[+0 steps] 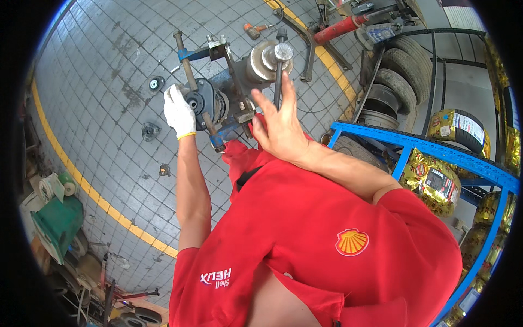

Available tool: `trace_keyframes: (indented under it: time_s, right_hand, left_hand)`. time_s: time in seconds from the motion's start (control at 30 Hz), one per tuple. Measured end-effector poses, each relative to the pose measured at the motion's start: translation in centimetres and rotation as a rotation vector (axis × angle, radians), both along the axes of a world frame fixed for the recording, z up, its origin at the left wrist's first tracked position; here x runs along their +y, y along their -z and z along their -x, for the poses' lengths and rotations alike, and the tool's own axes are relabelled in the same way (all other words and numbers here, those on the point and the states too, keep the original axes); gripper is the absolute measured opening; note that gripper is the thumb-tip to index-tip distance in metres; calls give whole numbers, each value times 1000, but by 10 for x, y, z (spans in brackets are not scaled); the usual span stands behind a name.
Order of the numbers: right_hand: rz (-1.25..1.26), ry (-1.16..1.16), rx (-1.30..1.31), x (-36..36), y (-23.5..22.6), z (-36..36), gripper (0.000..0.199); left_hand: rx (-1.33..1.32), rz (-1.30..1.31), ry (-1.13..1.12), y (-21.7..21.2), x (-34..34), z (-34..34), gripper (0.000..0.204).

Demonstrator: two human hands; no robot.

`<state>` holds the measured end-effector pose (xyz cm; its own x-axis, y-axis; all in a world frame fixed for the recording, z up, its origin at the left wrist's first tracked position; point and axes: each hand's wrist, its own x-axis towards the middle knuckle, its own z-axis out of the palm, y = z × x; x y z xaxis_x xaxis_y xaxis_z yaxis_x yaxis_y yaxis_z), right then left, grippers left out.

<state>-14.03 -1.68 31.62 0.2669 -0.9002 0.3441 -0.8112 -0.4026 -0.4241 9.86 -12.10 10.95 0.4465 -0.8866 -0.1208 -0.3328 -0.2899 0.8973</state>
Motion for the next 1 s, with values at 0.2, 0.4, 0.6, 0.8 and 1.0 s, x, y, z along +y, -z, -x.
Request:
trace_keyframes:
  time_s: [0.2, 0.4, 0.6, 0.8, 1.0]
  right_hand:
    - [100, -109, 301, -70, -7, 21, 69]
    - [52, -412, 422, -70, -4, 48, 46]
    - [-13, -758, 380, -45, -31, 56, 35]
    - [-66, -906, 373, -27, -19, 55, 34]
    - [-70, -815, 710, -99, -15, -64, 27]
  left_hand:
    - [50, 42, 153, -8, 5, -12, 43]
    - [-135, 79, 120, 5, 11, -8, 35]
    - [-169, 115, 126, 6, 3, -10, 37]
    - [-179, 85, 118, 5, 6, -1, 39]
    - [-307, 126, 112, 13, 9, 2, 38]
